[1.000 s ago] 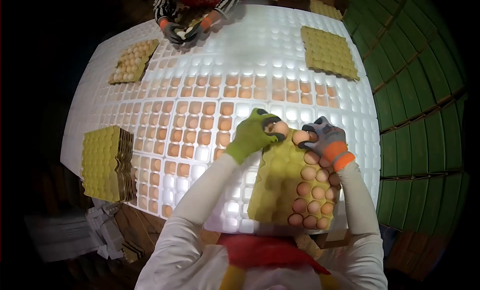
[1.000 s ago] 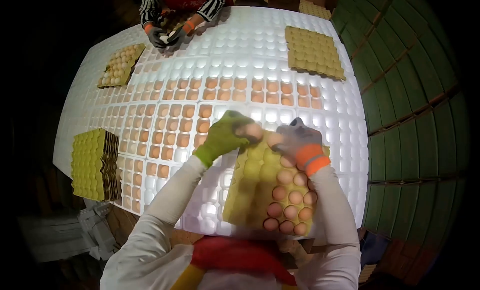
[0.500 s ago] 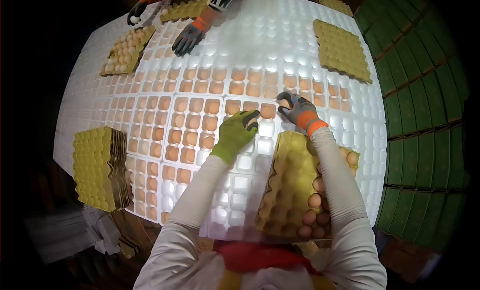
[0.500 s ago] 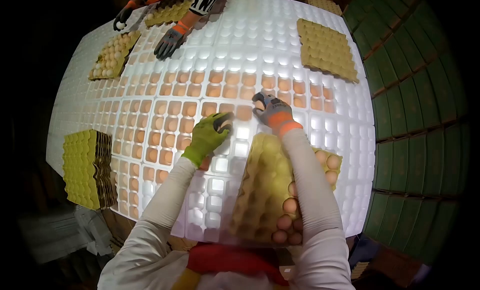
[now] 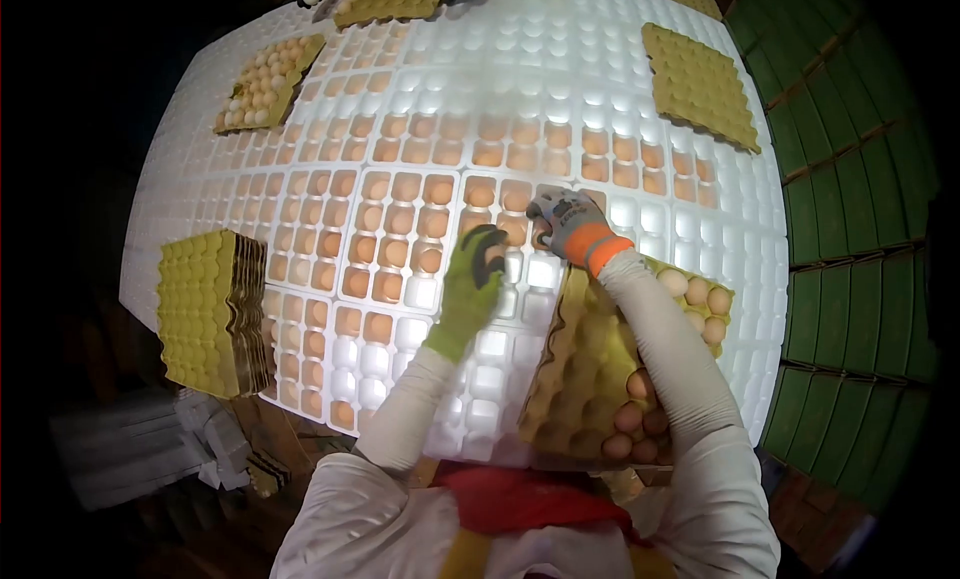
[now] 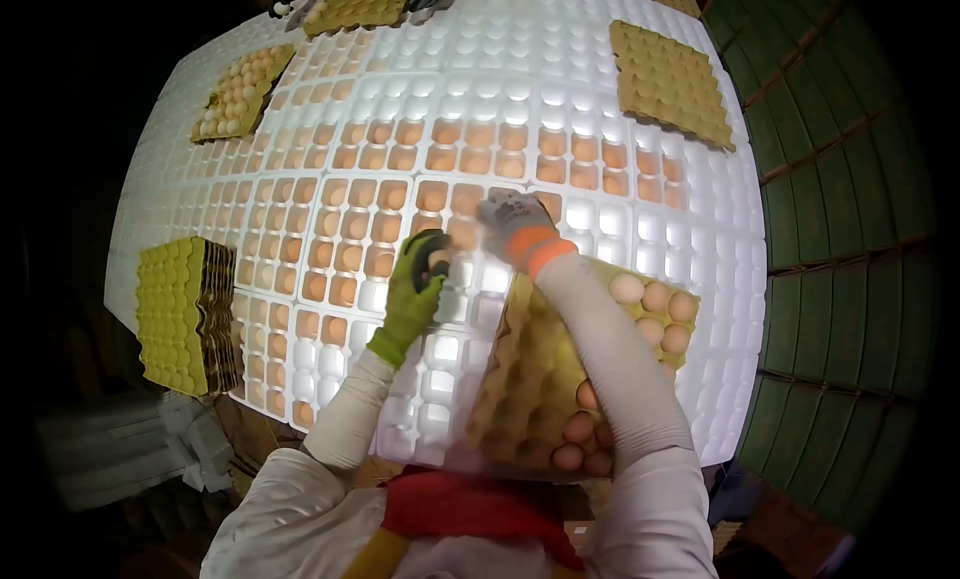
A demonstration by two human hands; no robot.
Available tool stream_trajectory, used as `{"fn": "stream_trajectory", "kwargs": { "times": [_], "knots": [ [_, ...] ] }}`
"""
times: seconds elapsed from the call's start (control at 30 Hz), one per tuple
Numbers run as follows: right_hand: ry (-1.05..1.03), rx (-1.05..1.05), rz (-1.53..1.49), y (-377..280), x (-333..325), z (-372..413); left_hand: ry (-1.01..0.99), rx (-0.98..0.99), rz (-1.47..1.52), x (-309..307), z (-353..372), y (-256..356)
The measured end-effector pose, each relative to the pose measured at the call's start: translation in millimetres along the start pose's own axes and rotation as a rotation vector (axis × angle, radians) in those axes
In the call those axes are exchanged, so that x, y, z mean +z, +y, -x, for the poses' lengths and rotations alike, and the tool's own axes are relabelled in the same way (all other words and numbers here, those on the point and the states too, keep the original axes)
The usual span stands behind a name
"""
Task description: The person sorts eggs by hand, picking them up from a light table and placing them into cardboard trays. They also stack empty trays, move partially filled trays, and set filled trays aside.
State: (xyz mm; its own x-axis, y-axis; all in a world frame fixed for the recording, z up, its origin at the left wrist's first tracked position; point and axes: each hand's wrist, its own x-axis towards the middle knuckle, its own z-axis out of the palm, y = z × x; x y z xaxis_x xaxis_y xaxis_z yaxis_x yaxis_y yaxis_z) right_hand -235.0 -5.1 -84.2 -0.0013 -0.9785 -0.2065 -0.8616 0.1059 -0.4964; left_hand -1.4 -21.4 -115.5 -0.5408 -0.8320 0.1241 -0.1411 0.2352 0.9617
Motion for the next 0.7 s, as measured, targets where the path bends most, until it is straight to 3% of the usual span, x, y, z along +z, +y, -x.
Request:
{"fn": "stream_trajectory", "kwargs": {
  "times": [0.07,0.1,0.13,0.2,0.27,0.33,0.4,0.47,0.5,0.53,0.7],
  "knots": [
    [0.156,0.035,-0.124,-17,-21,14,-0.106,0.327,-0.693,12,7,1],
    [0.221,-0.025,-0.256,-13,-32,23,-0.118,0.329,-0.775,19,11,-10],
    [0.353,0.008,-0.272,-22,-48,45,-0.071,0.344,-0.776,20,12,-2],
    [0.424,-0.01,-0.606,-16,-76,96,0.037,0.294,-0.467,15,21,10],
    [0.435,0.238,-0.581,-25,-106,173,0.026,0.14,-0.168,7,32,32],
    [0.518,0.263,-0.372,-4,-98,248,-0.028,0.078,0.06,13,41,66],
    [0.46,0.337,-0.4,5,-77,316,-0.194,0.186,-0.042,32,55,109],
    [0.433,0.408,-0.267,-3,-45,371,-0.523,0.347,-0.198,54,62,155],
    [0.279,0.521,-0.312,-34,-61,376,-0.584,0.404,-0.221,71,74,155],
    [0.332,0.34,-0.035,-36,-51,392,-0.645,0.46,-0.243,85,84,161],
    [0.183,0.355,0.107,-44,-8,423,-0.71,0.546,-0.617,107,151,166]
  ]
}}
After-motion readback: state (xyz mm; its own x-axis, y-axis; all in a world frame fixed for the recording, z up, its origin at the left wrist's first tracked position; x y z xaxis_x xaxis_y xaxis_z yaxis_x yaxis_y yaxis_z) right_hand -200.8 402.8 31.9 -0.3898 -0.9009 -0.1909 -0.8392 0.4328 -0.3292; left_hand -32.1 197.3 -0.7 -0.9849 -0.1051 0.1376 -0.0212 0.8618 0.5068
